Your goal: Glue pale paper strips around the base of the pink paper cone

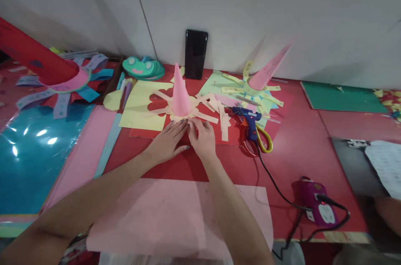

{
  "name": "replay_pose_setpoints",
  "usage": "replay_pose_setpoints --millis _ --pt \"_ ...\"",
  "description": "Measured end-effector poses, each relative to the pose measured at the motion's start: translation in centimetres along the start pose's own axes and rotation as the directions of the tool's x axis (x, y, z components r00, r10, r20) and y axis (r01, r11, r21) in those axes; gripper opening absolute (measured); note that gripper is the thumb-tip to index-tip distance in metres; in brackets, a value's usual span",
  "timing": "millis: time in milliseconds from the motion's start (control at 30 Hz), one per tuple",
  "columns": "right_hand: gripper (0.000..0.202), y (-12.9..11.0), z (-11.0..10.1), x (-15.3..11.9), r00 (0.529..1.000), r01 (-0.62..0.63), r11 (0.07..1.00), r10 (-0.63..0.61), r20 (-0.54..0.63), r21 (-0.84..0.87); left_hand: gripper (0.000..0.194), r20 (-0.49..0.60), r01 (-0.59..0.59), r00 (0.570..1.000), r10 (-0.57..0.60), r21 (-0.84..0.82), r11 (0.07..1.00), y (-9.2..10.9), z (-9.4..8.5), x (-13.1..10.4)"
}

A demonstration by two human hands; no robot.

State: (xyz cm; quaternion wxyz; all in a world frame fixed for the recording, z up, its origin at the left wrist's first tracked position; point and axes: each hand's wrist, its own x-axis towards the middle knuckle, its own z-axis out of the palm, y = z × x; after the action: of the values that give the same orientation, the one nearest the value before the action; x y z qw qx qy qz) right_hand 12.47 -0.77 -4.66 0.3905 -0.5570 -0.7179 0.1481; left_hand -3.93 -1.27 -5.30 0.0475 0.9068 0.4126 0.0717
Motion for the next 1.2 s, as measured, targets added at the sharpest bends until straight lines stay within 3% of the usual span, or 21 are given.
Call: replay_pose_setpoints --millis 400,567,800,1200 --pt "0.026 0.27 0.34 -0.10 0.999 0.000 0.999 0.002 0.050 -0.038 0.071 0.012 0.029 1.000 -0.028 -0.045 0.999 0.13 -0.06 0.06" --pt "0.028 0.08 0.13 -0.02 0.999 -0.009 0.998 0.012 0.048 -0.060 0.067 -0.038 0.030 0.999 -0.033 -0.072 0.997 0.05 -0.18 0.01" --pt "0.032 -0.24 0.09 0.01 0.996 0.018 0.992 -0.007 0.085 -0.128 0.055 -0.169 0.146 0.974 -0.151 -0.040 0.988 0.00 -0.35 -0.03" --pt "0.033 0.32 0.95 -0.22 0.990 0.084 0.949 -0.046 0.131 -0.302 0.053 -0.157 0.162 0.973 -0.169 -0.058 0.985 -0.14 -0.13 -0.01"
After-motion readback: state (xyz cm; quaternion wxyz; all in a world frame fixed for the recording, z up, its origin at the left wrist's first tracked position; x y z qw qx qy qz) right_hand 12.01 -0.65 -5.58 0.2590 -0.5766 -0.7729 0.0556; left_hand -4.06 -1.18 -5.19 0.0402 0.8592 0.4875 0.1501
